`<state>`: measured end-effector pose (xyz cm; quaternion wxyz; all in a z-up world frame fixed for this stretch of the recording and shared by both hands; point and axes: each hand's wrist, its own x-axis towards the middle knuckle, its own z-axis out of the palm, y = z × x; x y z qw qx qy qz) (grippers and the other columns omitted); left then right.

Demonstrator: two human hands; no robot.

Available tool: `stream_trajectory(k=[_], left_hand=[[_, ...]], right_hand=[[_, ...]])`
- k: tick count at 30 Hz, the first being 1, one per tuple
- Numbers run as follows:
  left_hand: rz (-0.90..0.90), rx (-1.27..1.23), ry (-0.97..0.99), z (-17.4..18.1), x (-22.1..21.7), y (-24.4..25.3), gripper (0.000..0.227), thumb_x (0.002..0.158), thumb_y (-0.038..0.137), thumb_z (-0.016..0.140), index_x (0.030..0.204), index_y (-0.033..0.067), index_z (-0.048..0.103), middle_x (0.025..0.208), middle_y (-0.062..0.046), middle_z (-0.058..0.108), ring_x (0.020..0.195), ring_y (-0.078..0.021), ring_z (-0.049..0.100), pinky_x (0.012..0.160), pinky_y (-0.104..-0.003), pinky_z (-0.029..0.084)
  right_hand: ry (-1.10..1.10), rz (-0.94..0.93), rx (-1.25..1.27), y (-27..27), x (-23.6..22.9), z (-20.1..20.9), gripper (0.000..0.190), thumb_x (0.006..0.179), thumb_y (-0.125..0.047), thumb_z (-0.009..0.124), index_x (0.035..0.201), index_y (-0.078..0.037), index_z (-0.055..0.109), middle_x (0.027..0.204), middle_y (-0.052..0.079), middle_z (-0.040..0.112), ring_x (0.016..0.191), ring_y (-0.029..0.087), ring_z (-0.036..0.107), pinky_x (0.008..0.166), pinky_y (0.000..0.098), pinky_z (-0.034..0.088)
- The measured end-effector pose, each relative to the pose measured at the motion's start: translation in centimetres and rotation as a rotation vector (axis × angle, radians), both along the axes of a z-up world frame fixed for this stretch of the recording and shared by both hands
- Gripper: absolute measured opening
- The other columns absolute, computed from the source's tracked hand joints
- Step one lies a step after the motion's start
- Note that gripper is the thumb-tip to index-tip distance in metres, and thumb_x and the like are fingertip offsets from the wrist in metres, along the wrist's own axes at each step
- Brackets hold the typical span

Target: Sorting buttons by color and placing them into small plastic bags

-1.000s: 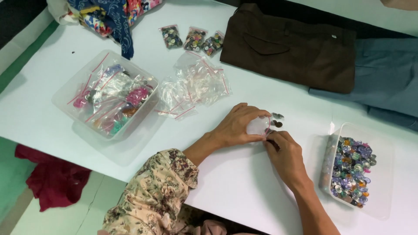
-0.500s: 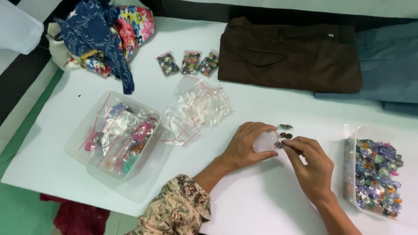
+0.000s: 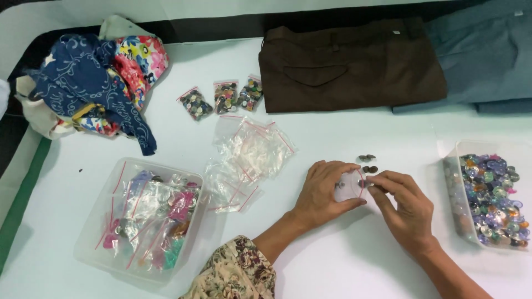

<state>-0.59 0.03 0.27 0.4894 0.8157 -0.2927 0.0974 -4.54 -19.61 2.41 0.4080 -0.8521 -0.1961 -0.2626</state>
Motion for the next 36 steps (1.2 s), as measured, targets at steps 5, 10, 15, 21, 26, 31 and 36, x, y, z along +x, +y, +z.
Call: stream_trajectory(k=[5,10,15,21,26,31,36], left_hand=[[0.036,-0.027,-0.005,-0.1,0.3,0.0,0.065,0.082,0.043,0.080,0.135,0.0150,0.055,0.129,-0.004,0.066,0.122,-0.0233,0.061,0.112,-0.041,0.036],[0.065,-0.025,-0.038,0.0,0.1,-0.1,0.064,0.083,0.038,0.082,0.136,0.0158,0.054,0.129,-0.003,0.063,0.125,-0.0245,0.058,0.113,-0.042,0.035],[0.041,-0.052,0.009,-1.1,0.4,-0.3,0.071,0.082,0.033,0.084,0.143,0.0146,0.053,0.133,-0.003,0.057,0.134,-0.0247,0.049,0.120,-0.052,0.022],[0.029,-0.022,0.017,-1.1,0.3,-0.3,0.070,0.082,0.033,0.083,0.143,0.0168,0.052,0.134,-0.002,0.055,0.135,-0.0262,0.046,0.121,-0.055,0.021],[0.026,-0.012,0.024,-0.9,0.1,-0.4,0.068,0.082,0.033,0.083,0.141,0.0171,0.053,0.133,-0.002,0.056,0.135,-0.0266,0.046,0.121,-0.057,0.021],[0.030,0.007,0.026,-0.9,0.0,-0.3,0.067,0.081,0.030,0.085,0.139,0.0183,0.055,0.132,-0.001,0.056,0.135,-0.0259,0.047,0.121,-0.057,0.021],[0.017,0.010,0.034,-0.8,0.0,-0.2,0.063,0.082,0.032,0.083,0.138,0.0183,0.056,0.130,-0.002,0.057,0.135,-0.0276,0.048,0.120,-0.059,0.021]], right_hand=[[0.067,-0.127,-0.032,-1.5,0.7,1.0,0.019,0.097,0.001,0.072,0.116,0.000,0.075,0.110,0.014,0.070,0.091,0.019,0.067,0.071,0.0247,0.054],[0.210,-0.110,-0.156,-2.7,1.3,0.8,0.023,0.094,-0.009,0.072,0.116,-0.004,0.075,0.106,0.012,0.072,0.088,0.020,0.068,0.066,0.0270,0.056],[0.204,-0.131,-0.214,-0.4,1.2,0.6,0.024,0.084,-0.016,0.081,0.105,-0.003,0.077,0.093,0.014,0.071,0.081,0.025,0.071,0.067,0.0310,0.058],[0.174,-0.108,-0.278,-1.2,1.7,-1.9,0.015,0.086,-0.009,0.079,0.100,-0.005,0.079,0.088,0.008,0.070,0.080,0.019,0.070,0.064,0.0258,0.057],[0.200,-0.109,-0.168,-1.0,1.4,-1.5,0.015,0.086,-0.010,0.080,0.100,-0.006,0.079,0.086,0.007,0.071,0.077,0.017,0.069,0.063,0.0242,0.057],[0.234,-0.146,-0.028,-0.8,0.9,0.1,0.018,0.087,-0.014,0.081,0.104,-0.011,0.081,0.088,0.001,0.074,0.074,0.012,0.069,0.063,0.0216,0.055],[0.197,-0.120,0.043,-0.4,0.5,0.9,0.018,0.087,-0.010,0.081,0.105,-0.007,0.080,0.085,0.006,0.074,0.072,0.013,0.067,0.064,0.0235,0.055]])
